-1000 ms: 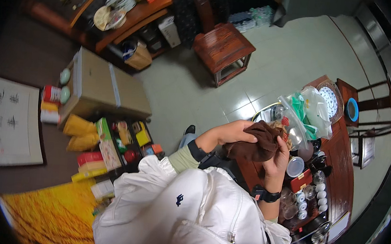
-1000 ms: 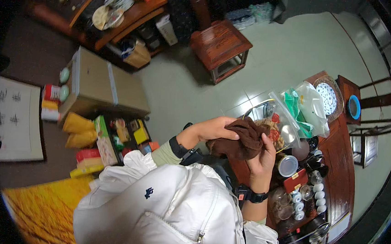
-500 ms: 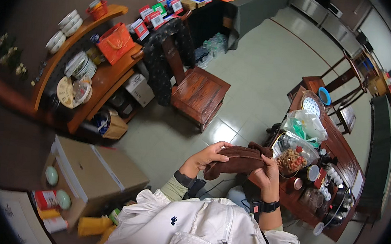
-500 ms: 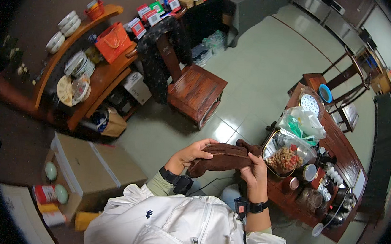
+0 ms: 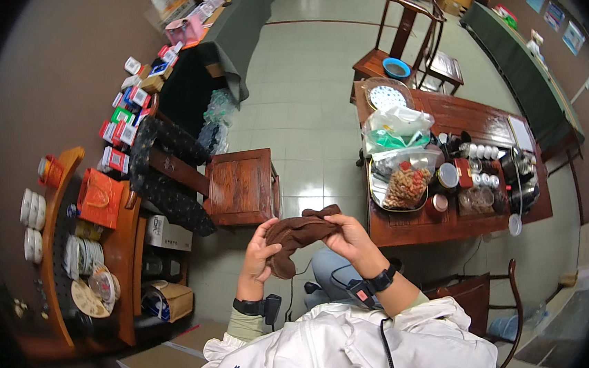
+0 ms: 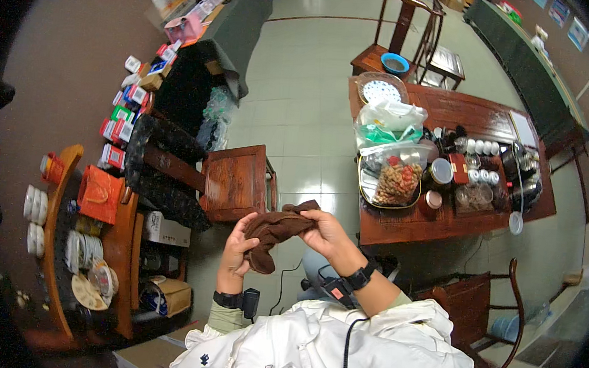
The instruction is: The person wipes a small brown teapot with a cloth, then rinses the cloth in a blue bowl of water and wrings it out. They continue wiping the teapot and other small items on the table, then place the cloth in a black pouch.
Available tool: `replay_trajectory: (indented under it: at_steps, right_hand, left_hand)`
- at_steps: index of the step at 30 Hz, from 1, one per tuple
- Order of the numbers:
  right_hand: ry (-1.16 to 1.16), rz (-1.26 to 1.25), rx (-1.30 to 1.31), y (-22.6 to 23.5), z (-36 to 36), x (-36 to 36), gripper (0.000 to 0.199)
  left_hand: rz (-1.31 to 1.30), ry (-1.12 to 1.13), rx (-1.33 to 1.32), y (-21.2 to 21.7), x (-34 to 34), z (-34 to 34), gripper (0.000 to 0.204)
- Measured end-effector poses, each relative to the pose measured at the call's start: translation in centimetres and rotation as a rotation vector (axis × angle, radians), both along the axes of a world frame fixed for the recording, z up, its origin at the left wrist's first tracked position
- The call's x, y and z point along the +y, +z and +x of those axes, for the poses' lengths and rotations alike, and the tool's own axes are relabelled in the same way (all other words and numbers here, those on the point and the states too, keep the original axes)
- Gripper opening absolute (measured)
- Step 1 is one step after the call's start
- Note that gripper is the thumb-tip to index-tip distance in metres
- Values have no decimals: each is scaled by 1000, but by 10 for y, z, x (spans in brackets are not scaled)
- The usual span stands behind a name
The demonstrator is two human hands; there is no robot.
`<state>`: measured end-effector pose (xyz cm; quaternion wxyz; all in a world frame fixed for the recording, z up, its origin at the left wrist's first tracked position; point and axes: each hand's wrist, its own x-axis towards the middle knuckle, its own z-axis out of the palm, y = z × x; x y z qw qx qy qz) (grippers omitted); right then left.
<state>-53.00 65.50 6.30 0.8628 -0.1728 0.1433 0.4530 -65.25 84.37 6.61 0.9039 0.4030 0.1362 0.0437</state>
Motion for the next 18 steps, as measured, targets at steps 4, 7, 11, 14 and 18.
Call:
replay_trajectory:
  at_steps: [4,7,11,14,18]
  right_hand:
    - [-22,49,17,-6,10,22,25]
    - [-2,132,25,-9,23,39,24]
    - [-31,158,42,-15,42,49,23]
    - [-74,145,59,-23,62,49,22]
    - [-92,228,101,-34,105,61,20]
  left_hand:
    - [16,-10,28,19,15,11,62]
    - [93,-22,74,29,28,24,61]
    - [87,-72,130,23,41,59,63]
    - [87,-115,131,10,45,97,63]
    - [131,-161,135,1,61,160,61]
